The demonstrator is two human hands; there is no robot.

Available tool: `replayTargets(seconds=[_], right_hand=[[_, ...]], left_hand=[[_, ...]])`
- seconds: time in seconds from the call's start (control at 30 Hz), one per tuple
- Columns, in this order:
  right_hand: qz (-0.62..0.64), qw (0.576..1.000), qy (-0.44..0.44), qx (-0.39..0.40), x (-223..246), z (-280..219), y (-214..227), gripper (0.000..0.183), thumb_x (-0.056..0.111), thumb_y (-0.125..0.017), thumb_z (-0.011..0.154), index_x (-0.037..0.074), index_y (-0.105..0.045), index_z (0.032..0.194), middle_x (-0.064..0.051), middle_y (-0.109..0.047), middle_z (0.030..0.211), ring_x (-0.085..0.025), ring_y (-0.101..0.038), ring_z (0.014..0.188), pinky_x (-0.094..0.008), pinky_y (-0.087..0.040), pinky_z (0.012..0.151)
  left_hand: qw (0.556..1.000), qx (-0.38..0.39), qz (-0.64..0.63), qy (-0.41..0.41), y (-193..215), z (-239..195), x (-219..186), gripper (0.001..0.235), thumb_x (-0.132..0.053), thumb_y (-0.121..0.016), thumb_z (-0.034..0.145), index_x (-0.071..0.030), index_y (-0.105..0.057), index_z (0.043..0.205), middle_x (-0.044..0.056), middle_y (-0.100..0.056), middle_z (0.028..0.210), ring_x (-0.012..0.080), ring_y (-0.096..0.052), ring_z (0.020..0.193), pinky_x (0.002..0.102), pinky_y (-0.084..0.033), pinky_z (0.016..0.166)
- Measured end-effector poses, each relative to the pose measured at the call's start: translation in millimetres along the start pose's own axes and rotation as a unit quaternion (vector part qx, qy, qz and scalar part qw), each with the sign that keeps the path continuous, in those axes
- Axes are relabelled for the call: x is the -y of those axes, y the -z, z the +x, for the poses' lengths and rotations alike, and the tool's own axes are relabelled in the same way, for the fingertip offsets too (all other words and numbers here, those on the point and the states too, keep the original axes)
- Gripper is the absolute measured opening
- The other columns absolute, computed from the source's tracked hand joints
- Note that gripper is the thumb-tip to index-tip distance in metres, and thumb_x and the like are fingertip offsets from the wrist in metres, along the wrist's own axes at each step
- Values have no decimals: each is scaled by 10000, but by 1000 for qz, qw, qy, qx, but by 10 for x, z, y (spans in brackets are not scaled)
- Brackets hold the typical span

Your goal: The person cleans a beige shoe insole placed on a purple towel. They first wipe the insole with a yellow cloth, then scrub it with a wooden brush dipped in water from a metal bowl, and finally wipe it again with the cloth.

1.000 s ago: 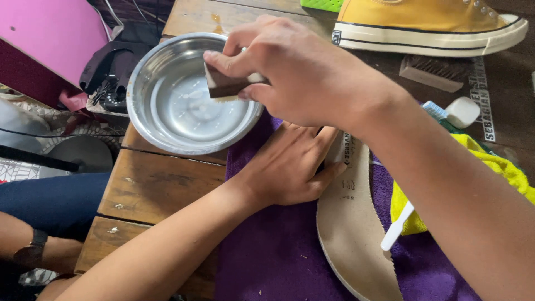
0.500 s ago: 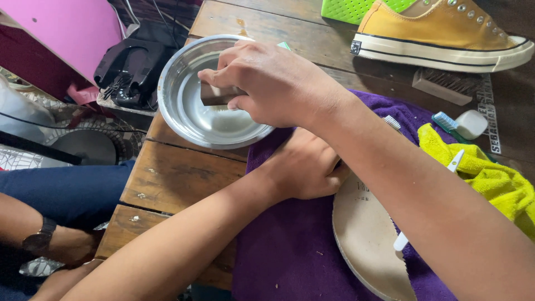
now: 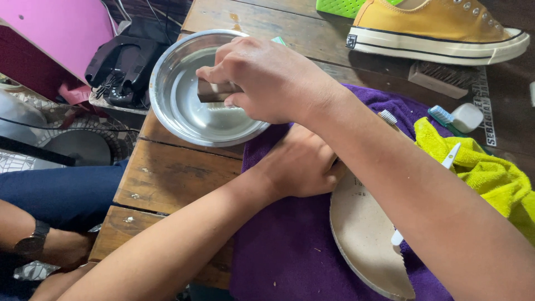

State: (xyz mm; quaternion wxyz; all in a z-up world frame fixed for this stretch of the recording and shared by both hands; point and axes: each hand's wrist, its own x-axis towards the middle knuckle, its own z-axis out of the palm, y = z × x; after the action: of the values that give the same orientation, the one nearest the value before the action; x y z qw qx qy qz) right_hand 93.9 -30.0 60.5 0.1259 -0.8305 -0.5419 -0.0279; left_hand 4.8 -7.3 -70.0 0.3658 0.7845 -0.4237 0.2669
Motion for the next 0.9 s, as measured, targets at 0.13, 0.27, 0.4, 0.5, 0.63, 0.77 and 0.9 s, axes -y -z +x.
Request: replayTargets(seconds=[0.13, 0.27, 0.4, 0.5, 0.63, 0.77, 0.9], right_hand=[[-12, 1000, -7, 5, 10, -1, -49, 600, 159, -923, 875, 147, -782, 1458, -77, -761, 1100, -383, -702, 1076, -560, -560, 737], [14, 999, 18, -31, -7, -57, 2, 568, 146, -929, 886, 103, -789, 1434, -67, -759, 1055, -380, -705, 1034, -544, -549, 736], [-25, 993, 68, -90, -55, -210, 176, 610, 176, -942, 915, 52, -754, 1482, -97, -771, 1122, -389, -722, 1040, -505, -518, 884], [-41, 989, 66, -125, -19, -411, 322, 654, 155, -982, 938, 14, -715, 1518, -127, -765, 1219, -379, -730, 1107, -483, -524, 914], [-52, 985, 24, -160, 6, -594, 346, 736, 169, -1039, 955, -16, -670, 1564, -141, -786, 1338, -332, -735, 1230, -444, -549, 996], [-41, 983, 41, -176, -82, -636, 258, 767, 225, -1102, 916, 32, -705, 1544, -85, -744, 1208, -301, -739, 1056, -427, -533, 866], [-24, 982, 37, -182, -67, -718, 282, 755, 181, -1110, 913, 39, -706, 1535, -93, -729, 1222, -288, -733, 1062, -412, -538, 885]], left_hand=[[1000, 10, 6, -7, 9, -13, 6, 236, -225, -711, 925, 1, -669, 981, 253, -717, 949, 501, -642, 906, 627, -453, 830], [1000, 24, 8, 5, 26, 7, -12, 258, -259, -715, 943, -3, -684, 966, 249, -729, 937, 504, -656, 901, 629, -456, 819], [1000, 6, -26, 9, 118, 104, -54, 233, -237, -679, 1021, -13, -635, 973, 231, -714, 935, 480, -659, 841, 594, -469, 736], [999, 20, -46, 9, 199, 136, -70, 249, -232, -624, 1073, -9, -564, 981, 231, -642, 904, 481, -612, 803, 604, -429, 717], [996, 51, -68, 32, 137, 112, 7, 197, -140, -645, 994, 2, -519, 945, 240, -617, 822, 514, -586, 758, 626, -399, 709], [993, 48, -56, 96, 136, 121, 7, 224, -144, -672, 941, 48, -606, 1035, 336, -673, 1069, 540, -616, 1045, 640, -471, 937], [988, 65, -45, 131, 157, 133, -2, 379, -176, -690, 933, 83, -648, 1208, 396, -684, 1302, 583, -573, 1313, 628, -433, 1138]])
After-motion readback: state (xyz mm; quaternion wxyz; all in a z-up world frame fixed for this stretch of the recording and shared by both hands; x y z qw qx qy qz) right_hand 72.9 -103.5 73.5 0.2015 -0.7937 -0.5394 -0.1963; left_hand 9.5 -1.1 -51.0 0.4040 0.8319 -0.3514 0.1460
